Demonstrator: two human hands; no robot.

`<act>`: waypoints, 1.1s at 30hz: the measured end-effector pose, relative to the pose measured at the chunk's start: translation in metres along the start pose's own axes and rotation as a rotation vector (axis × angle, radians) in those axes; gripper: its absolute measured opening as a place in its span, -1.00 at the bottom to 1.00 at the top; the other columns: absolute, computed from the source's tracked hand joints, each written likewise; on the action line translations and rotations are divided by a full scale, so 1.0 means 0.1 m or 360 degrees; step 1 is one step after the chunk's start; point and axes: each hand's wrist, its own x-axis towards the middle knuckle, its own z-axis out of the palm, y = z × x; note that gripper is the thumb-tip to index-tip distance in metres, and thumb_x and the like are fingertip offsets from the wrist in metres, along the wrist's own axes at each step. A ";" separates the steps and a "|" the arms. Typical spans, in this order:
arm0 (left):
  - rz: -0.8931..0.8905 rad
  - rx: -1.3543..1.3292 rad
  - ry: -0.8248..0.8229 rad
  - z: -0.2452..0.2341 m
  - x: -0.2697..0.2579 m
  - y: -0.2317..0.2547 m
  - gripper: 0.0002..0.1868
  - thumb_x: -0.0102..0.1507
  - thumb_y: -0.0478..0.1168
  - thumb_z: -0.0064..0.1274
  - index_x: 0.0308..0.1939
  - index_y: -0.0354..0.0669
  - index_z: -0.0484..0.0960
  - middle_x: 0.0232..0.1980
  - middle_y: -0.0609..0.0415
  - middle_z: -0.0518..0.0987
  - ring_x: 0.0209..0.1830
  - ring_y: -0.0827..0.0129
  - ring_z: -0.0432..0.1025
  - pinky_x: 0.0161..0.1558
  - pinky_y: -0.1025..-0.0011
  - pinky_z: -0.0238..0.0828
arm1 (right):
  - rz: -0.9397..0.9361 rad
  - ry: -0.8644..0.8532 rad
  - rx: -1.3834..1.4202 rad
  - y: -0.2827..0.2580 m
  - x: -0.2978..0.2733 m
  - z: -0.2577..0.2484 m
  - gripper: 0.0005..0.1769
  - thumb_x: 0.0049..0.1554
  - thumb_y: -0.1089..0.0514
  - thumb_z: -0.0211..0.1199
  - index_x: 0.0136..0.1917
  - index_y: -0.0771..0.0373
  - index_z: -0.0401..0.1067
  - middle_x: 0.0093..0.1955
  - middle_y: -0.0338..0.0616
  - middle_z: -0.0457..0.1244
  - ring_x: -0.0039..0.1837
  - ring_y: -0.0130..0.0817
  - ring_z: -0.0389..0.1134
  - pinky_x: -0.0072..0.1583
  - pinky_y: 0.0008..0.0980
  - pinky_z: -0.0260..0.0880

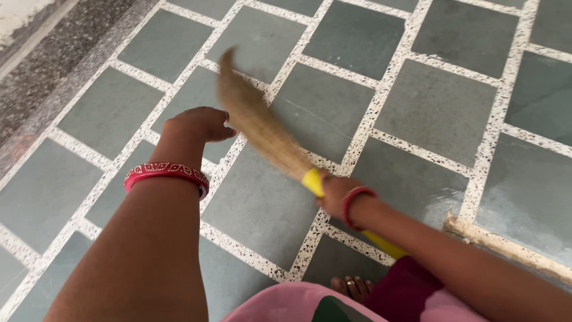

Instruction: The person sweeps debris across a tiled floor using a broom with a yellow handle, using their other hand to gather material or point at the floor.

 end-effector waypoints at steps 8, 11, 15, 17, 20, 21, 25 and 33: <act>0.0158 0.0153 -0.0047 0.10 -0.02 -0.23 -0.43 0.34 0.26 -0.04 0.38 0.27 0.48 0.43 0.18 0.47 0.47 0.14 0.31 0.39 0.01 0.29 | -0.0627 -0.0178 -0.0134 -0.80 -0.27 0.43 -0.36 0.12 -0.04 0.25 0.31 0.34 0.12 -0.11 0.17 0.39 -0.04 0.15 0.46 0.03 0.03 0.46; -0.0002 0.0194 -0.0100 0.23 0.01 -0.23 -0.46 0.34 0.25 -0.05 0.37 0.30 0.50 0.44 0.21 0.45 0.48 0.16 0.28 0.37 -0.03 0.31 | -0.0674 -0.0171 -0.0155 -0.76 -0.25 0.39 -0.28 0.12 -0.11 0.24 0.36 0.32 0.08 -0.10 0.17 0.39 -0.04 0.15 0.45 0.03 0.04 0.46; 0.0182 0.0200 -0.0056 0.31 -0.03 -0.02 -0.46 0.32 0.23 0.00 0.35 0.30 0.49 0.43 0.21 0.44 0.46 0.16 0.28 0.39 0.05 0.28 | -0.0475 0.0032 -0.0036 -0.24 -0.10 0.13 -0.14 0.07 -0.20 0.27 0.45 0.28 0.06 -0.06 0.22 0.39 -0.01 0.14 0.44 0.04 0.03 0.45; 0.0111 0.0136 -0.0059 0.34 -0.13 0.19 -0.46 0.29 0.23 0.01 0.36 0.39 0.45 0.43 0.28 0.41 0.47 0.20 0.27 0.35 0.03 0.33 | -0.0363 0.0240 0.0050 0.21 -0.07 -0.09 -0.04 0.07 -0.26 0.28 0.51 0.27 0.02 0.00 0.22 0.38 0.04 0.13 0.42 0.05 0.02 0.44; 0.0321 0.0239 -0.0003 0.27 -0.23 0.48 -0.51 0.34 0.23 -0.04 0.28 0.24 0.56 0.35 0.20 0.50 0.41 0.15 0.34 0.30 0.02 0.39 | 0.0135 0.0328 0.0472 1.06 -0.11 -0.48 -0.16 0.03 -0.33 0.26 0.42 0.16 0.28 0.05 0.07 0.43 0.03 0.03 0.51 0.09 -0.04 0.50; 0.0359 0.0249 0.0012 0.22 -0.24 0.57 -0.52 0.35 0.22 -0.05 0.27 0.21 0.56 0.33 0.16 0.52 0.39 0.14 0.36 0.28 0.02 0.41 | 0.0276 0.0377 0.0674 1.37 -0.10 -0.63 0.01 -0.07 -0.31 0.34 0.53 0.09 0.15 0.05 0.05 0.42 0.01 0.06 0.52 0.06 -0.05 0.54; 0.0423 0.0244 0.0053 0.06 -0.28 0.82 -0.54 0.37 0.18 -0.04 0.27 0.16 0.56 0.29 0.09 0.55 0.34 0.12 0.41 0.24 0.04 0.45 | 0.0154 0.0941 0.0743 2.40 -0.34 -0.89 -0.06 0.09 -0.22 0.34 0.59 0.06 0.03 0.05 -0.07 0.34 -0.10 -0.21 0.42 -0.12 -0.19 0.48; 0.0450 0.0236 0.0091 0.15 -0.18 0.94 -0.51 0.36 0.13 0.00 0.34 0.18 0.48 0.30 0.13 0.51 0.36 0.13 0.38 0.24 0.04 0.46 | 0.0752 0.0655 0.0946 2.13 -0.49 -0.90 -0.15 0.22 -0.26 0.12 0.63 0.03 -0.04 -0.19 0.07 0.34 -0.33 -0.12 0.35 -0.23 -0.07 0.42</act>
